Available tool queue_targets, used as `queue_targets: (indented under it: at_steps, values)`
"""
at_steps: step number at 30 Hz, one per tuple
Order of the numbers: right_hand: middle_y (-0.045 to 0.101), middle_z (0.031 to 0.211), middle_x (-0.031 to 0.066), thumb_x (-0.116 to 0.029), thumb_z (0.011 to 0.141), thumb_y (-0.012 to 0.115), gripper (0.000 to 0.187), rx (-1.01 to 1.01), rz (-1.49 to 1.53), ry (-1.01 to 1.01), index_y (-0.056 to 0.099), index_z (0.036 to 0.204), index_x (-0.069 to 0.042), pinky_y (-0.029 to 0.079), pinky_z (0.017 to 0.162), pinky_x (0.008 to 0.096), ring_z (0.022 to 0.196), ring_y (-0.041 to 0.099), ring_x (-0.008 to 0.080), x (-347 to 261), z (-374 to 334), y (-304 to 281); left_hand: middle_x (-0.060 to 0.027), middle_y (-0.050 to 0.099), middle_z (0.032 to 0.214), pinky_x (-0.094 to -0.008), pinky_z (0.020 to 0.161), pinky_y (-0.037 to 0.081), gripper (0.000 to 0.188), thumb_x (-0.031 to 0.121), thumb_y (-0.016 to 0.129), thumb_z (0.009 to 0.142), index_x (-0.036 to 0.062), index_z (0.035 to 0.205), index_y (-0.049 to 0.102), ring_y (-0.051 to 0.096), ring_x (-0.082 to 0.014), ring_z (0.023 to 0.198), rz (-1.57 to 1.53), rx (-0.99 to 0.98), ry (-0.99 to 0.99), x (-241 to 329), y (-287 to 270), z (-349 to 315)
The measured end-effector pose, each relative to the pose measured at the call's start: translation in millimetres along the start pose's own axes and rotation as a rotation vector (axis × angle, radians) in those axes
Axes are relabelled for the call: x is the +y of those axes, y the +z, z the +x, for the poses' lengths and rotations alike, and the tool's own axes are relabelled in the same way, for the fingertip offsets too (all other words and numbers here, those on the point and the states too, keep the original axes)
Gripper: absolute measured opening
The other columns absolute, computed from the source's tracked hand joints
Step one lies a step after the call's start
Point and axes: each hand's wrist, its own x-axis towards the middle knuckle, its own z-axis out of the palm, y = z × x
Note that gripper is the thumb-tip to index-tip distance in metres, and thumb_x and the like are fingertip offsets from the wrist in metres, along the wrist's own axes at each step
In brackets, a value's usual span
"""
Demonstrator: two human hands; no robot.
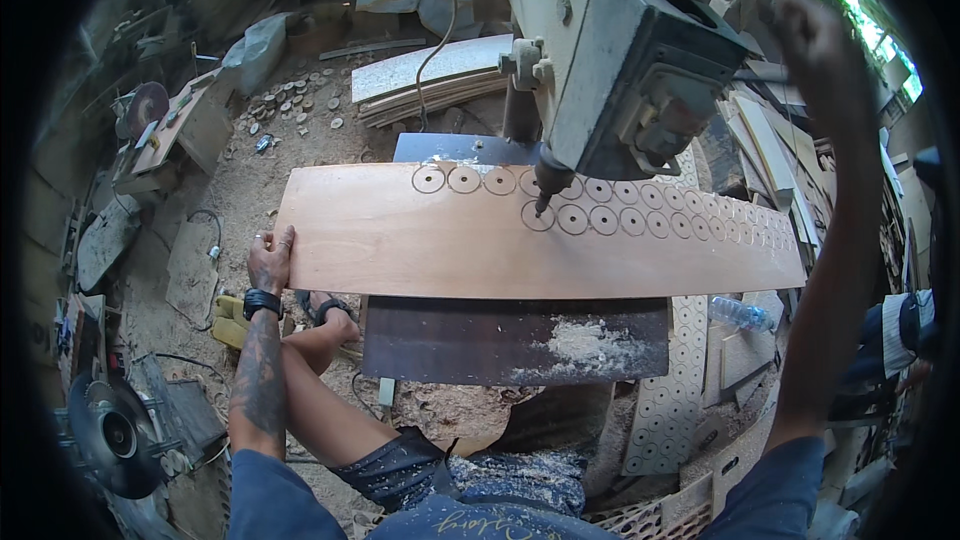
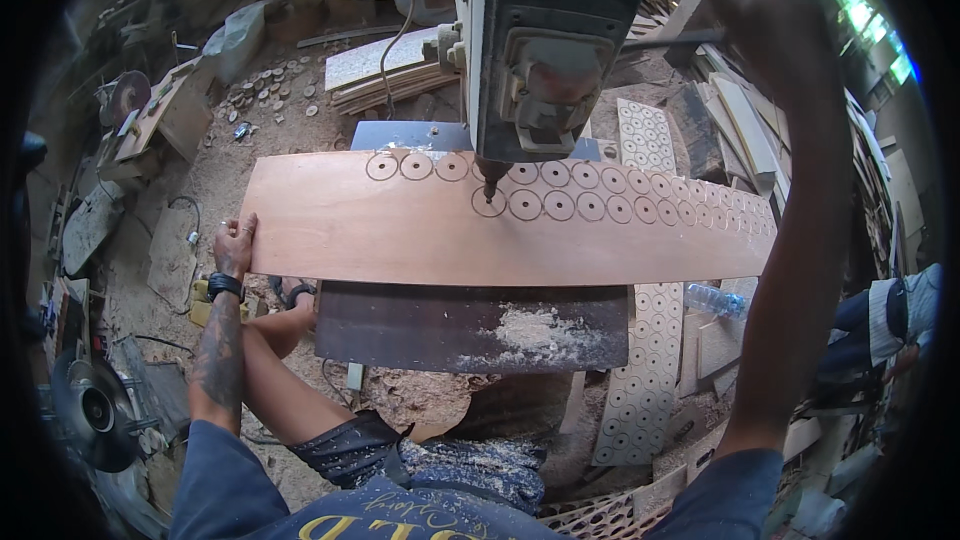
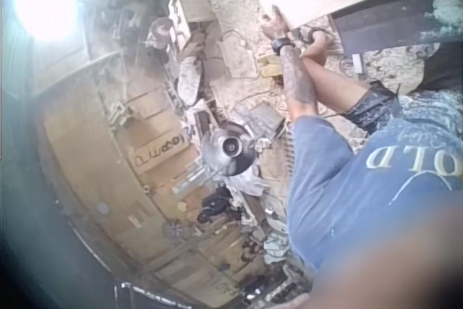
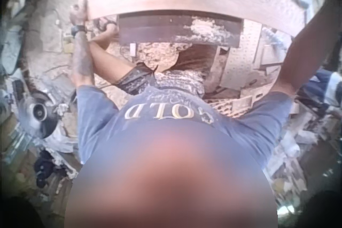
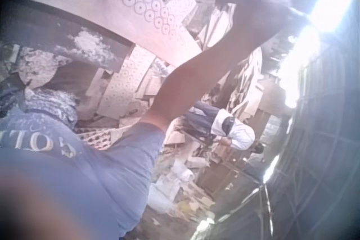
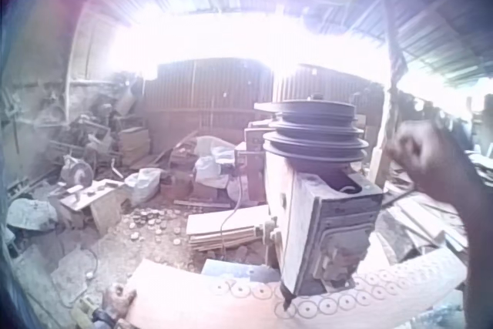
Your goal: The person operates a drill press to create a series of circular holes in a large wooden board. They hold the board steady with one hand while using the other to lower the drill bit into marked positions, repeating the process across the board's surface.
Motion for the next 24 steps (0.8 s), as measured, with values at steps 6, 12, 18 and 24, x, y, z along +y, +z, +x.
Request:
queue_targets:
  at_steps: [6,12,18,24]
  values:
    - [0.058,0.07,0.0041,-0.043,0.092,0.058,0.04,-0.115,-0.011,0.109,0.07,0.096,-0.005,0.045,0.063,0.0327,0.064,0.054,0.0142,20.9,92.3,19.2,-0.0237,0.07,0.093,-0.044,0.079,0.053,0.06,0.056,0.073,0.083,-0.002,0.098,0.066,0.069,-0.0362,0.089,-0.053,-0.038,-0.001,9.9,-3.3,-9.5]
    - [0.07,0.076,0.0095,-0.022,0.091,0.058,0.025,-0.205,-0.02,0.15,0.071,0.088,-0.001,0.052,0.07,0.0355,0.072,0.066,0.0193,-0.4,98.6,14.0,-0.0206,0.07,0.087,-0.0389,0.073,0.053,0.056,0.052,0.075,0.084,-0.0014,0.095,0.064,0.068,-0.028,0.081,-0.082,-0.015,0.027,45.0,21.5,-32.8]
    - [0.069,0.078,0.009,-0.026,0.094,0.058,0.029,-0.226,0.035,0.164,0.072,0.09,-0.001,0.052,0.07,0.0349,0.072,0.066,0.0188,-3.6,90.8,7.9,-0.0252,0.071,0.095,-0.0424,0.081,0.053,0.064,0.055,0.074,0.082,-0.0043,0.103,0.066,0.069,-0.0368,0.091,-0.125,-0.1,-0.043,50.2,17.4,-32.4]
    - [0.069,0.08,0.0088,-0.03,0.097,0.057,0.032,-0.224,0.081,0.186,0.073,0.094,-0.002,0.052,0.07,0.0343,0.073,0.065,0.0183,-12.5,83.5,4.1,-0.025,0.071,0.093,-0.0419,0.077,0.054,0.061,0.054,0.075,0.082,-0.0036,0.1,0.067,0.07,-0.0356,0.087,-0.132,-0.098,-0.041,46.0,19.3,-26.2]
